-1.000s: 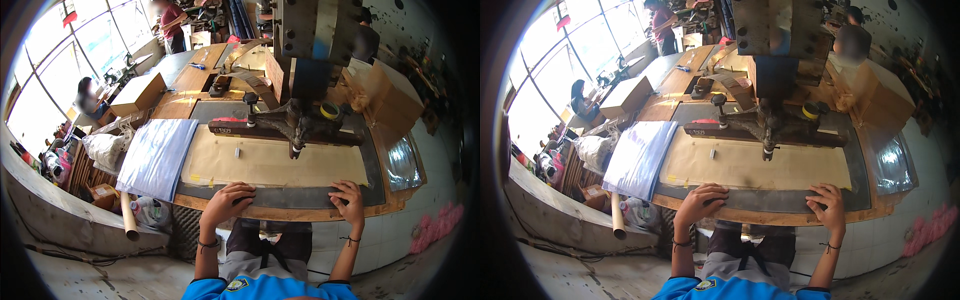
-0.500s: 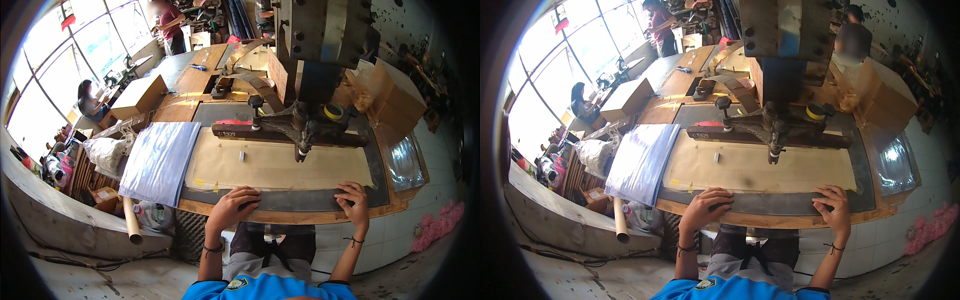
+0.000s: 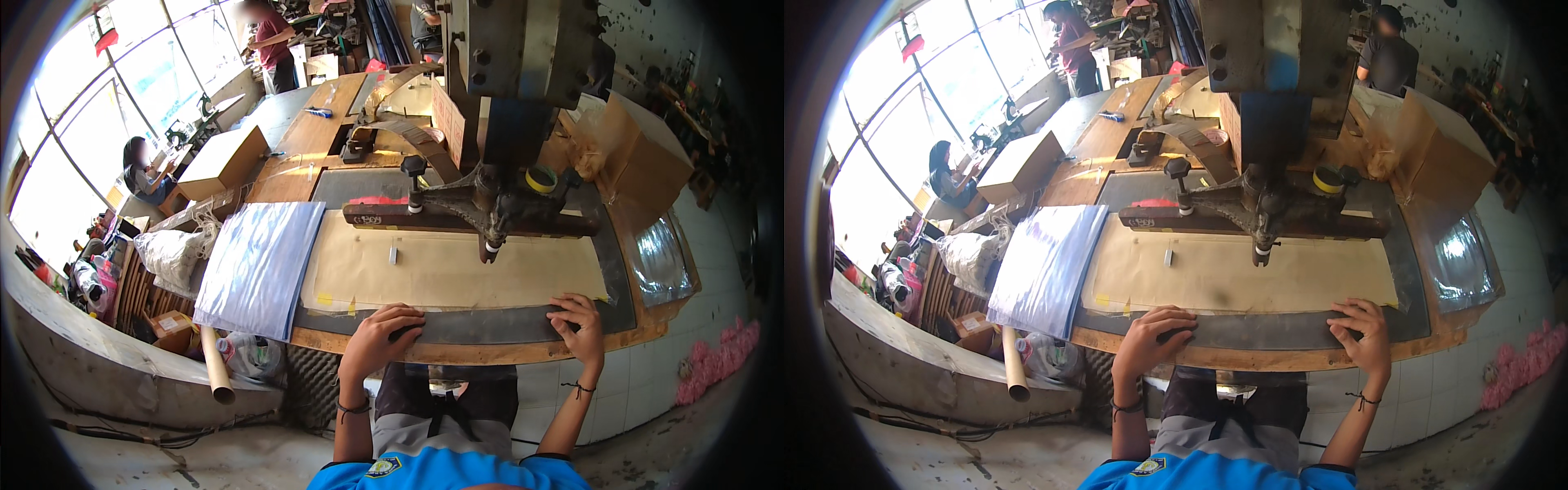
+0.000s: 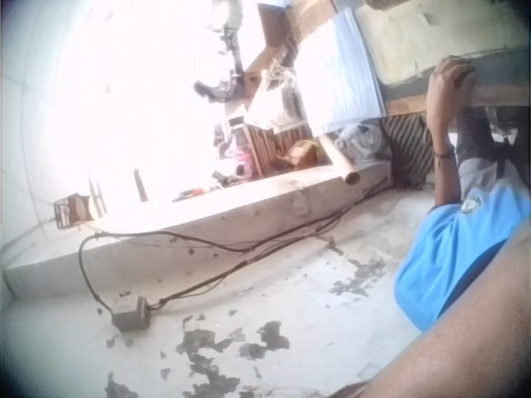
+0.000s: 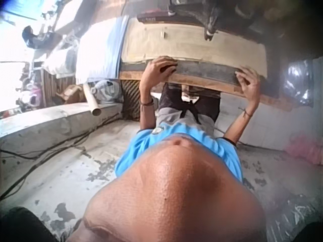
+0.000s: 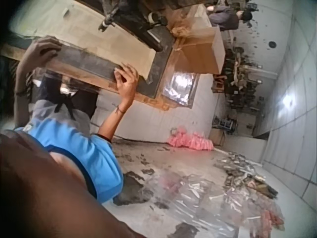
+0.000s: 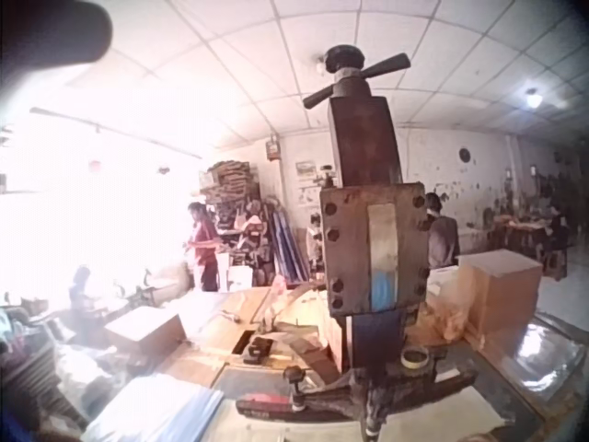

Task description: The person aligns plastic sheets and materials under a large industrial sealing press, holding the edges in place while the machine compresses them.

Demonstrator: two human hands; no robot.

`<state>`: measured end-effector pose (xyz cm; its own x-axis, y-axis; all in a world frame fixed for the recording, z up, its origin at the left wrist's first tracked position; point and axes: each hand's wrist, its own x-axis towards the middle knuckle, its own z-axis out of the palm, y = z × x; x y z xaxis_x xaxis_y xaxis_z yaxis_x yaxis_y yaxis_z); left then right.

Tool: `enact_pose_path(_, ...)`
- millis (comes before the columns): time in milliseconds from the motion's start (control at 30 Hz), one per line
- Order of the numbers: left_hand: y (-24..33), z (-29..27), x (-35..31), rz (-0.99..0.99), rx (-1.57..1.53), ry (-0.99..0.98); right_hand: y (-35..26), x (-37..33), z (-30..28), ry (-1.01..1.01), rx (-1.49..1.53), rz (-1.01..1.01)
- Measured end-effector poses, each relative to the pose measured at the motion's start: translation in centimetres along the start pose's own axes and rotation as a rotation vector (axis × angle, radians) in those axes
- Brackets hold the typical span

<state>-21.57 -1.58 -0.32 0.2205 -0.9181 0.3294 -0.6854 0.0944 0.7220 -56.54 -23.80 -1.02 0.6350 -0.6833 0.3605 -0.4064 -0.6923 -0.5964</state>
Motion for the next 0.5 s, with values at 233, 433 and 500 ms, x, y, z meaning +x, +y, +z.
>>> enact_pose_path(233,-0.09,0.04,-0.16,0.003,0.015,0.01,0.29,0.12,0.36,0.01,0.032,-0.011)
enact_pose_path(433,-0.09,0.27,0.17,0.052,0.023,0.019,0.3,-0.18,0.1,0.016,0.022,-0.014)
enact_pose_path(500,-0.14,0.17,0.04,0.049,0.02,0.015,0.28,-0.23,0.18,0.015,0.027,-0.016)
